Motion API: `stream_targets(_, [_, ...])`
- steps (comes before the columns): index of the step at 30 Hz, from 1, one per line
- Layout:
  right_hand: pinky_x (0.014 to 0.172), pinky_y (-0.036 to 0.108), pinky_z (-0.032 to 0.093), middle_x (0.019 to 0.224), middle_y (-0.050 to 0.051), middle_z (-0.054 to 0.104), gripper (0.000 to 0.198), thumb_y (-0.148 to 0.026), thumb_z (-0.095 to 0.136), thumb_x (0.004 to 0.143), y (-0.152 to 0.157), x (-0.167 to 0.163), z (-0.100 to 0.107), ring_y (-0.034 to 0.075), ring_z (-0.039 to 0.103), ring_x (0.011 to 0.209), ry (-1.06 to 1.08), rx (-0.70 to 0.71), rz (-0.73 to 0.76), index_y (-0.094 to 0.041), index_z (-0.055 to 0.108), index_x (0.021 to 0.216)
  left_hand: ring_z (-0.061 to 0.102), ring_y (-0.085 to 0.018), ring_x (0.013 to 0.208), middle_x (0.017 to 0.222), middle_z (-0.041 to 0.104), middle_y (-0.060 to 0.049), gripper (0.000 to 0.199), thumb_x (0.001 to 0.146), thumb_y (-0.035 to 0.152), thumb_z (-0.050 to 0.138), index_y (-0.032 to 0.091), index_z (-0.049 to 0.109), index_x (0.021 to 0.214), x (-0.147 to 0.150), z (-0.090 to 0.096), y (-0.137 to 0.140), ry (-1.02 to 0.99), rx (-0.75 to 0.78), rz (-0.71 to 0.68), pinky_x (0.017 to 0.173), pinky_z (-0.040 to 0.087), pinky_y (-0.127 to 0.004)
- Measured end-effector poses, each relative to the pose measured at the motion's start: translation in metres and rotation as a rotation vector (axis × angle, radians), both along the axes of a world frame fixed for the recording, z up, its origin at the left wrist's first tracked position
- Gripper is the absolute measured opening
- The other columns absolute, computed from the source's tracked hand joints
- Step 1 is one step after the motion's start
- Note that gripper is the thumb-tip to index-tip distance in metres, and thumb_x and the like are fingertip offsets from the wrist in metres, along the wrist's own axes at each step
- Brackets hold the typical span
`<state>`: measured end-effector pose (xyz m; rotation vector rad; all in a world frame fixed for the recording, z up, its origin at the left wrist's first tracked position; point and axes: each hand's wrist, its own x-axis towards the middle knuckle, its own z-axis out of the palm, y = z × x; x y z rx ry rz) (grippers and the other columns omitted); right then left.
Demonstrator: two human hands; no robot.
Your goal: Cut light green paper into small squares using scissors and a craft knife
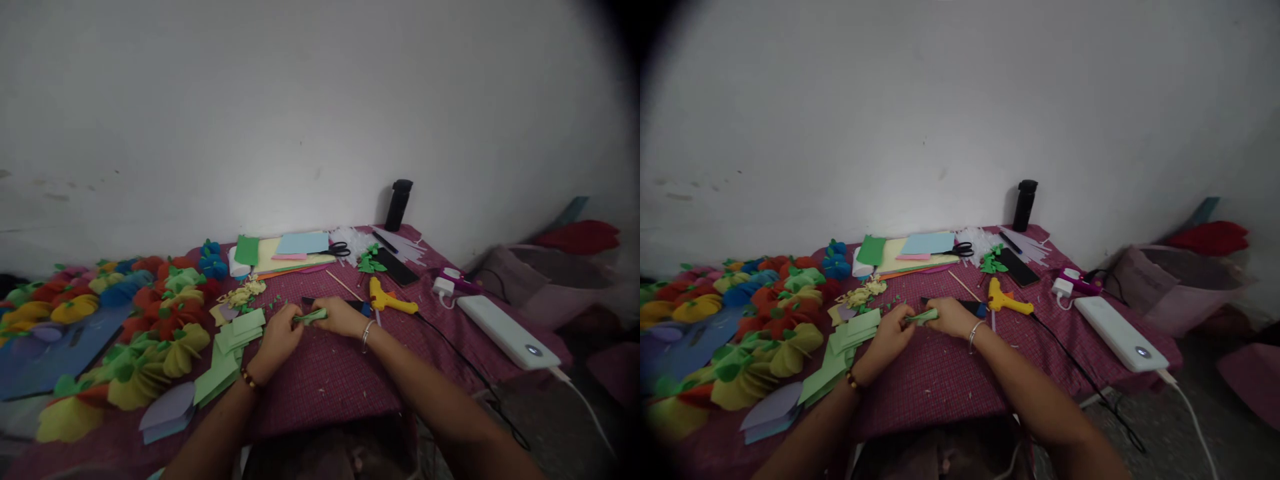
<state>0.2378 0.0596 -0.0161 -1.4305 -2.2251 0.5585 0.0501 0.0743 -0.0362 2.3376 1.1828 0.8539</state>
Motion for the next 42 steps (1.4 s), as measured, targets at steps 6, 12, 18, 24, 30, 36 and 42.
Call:
stream_targets(6, [0.07, 0.026, 0.038, 0.094, 0.006, 0.065, 0.035, -0.036, 0.071, 0.068, -0.003, 0.013, 0.003, 0.021, 0.06, 0.084, -0.149, 0.017, 0.07, -0.019, 0.063, 0.097, 0.055, -0.016, 0.08, 0.087, 0.061, -0.003, 0.018, 0.075, 0.012, 0.054, 0.018, 0.058, 0.093, -0.003, 0.011, -0.006, -0.009, 0.016, -0.015, 0.072, 0.041, -0.027])
stream_targets(12, [0.078, 0.027, 0.039, 0.095, 0.007, 0.063, 0.023, -0.03, 0.064, 0.076, -0.006, 0.007, 0.003, 0.021, 0.057, 0.09, -0.174, 0.115, 0.061, -0.019, 0.062, 0.095, 0.054, -0.016, 0.073, 0.075, 0.058, -0.002, 0.011, 0.081, 0.016, 0.05, 0.018, 0.058, 0.074, 0.001, 0.007, -0.005, 0.084, 0.025, -0.014, 0.067, 0.041, -0.028])
stream_targets(18, [0.072, 0.025, 0.037, 0.085, 0.006, 0.063, 0.011, -0.016, 0.049, 0.084, -0.005, -0.013, -0.01, 0.017, 0.057, 0.08, -0.192, 0.104, 0.01, -0.016, 0.06, 0.082, 0.056, -0.019, 0.098, 0.107, 0.061, -0.008, 0.034, 0.081, 0.02, 0.054, 0.018, 0.053, 0.115, -0.016, 0.032, -0.014, 0.118, 0.048, -0.025, 0.084, 0.044, -0.03])
stream_targets(24, [0.069, 0.023, 0.035, 0.084, 0.005, 0.063, 0.011, -0.02, 0.05, 0.085, 0.002, -0.009, -0.013, 0.015, 0.057, 0.076, -0.087, 0.072, -0.004, -0.016, 0.059, 0.083, 0.057, -0.025, 0.104, 0.112, 0.063, -0.009, 0.042, 0.079, 0.034, 0.059, 0.02, 0.055, 0.118, -0.084, 0.07, -0.005, 0.578, 0.048, -0.006, 0.091, 0.042, -0.037])
stream_targets(30, [0.065, 0.024, 0.032, 0.08, 0.005, 0.063, 0.012, -0.023, 0.051, 0.084, 0.003, -0.009, -0.016, 0.016, 0.056, 0.073, -0.136, 0.073, -0.013, -0.016, 0.06, 0.081, 0.06, -0.026, 0.094, 0.102, 0.066, -0.01, 0.037, 0.07, 0.029, 0.063, 0.019, 0.062, 0.105, -0.111, 0.05, 0.017, 0.744, -0.059, 0.022, 0.081, 0.043, -0.032])
stream_targets(36, [0.064, 0.024, 0.031, 0.079, 0.005, 0.063, 0.012, -0.023, 0.051, 0.084, 0.001, -0.009, -0.015, 0.016, 0.056, 0.073, -0.132, 0.078, -0.02, -0.016, 0.06, 0.08, 0.059, -0.02, 0.074, 0.079, 0.068, -0.006, 0.016, 0.071, 0.014, 0.052, 0.018, 0.067, 0.076, -0.111, 0.044, 0.035, 0.669, -0.091, 0.026, 0.07, 0.041, -0.027])
stream_targets(42, [0.068, 0.025, 0.034, 0.081, 0.006, 0.064, 0.012, -0.022, 0.051, 0.082, 0.003, -0.009, -0.018, 0.016, 0.056, 0.075, -0.049, 0.047, -0.034, -0.016, 0.061, 0.079, 0.054, -0.014, 0.057, 0.058, 0.062, 0.0, 0.021, 0.074, 0.013, 0.049, 0.018, 0.064, 0.059, -0.115, 0.06, 0.046, 0.597, -0.122, 0.052, 0.06, 0.04, -0.023])
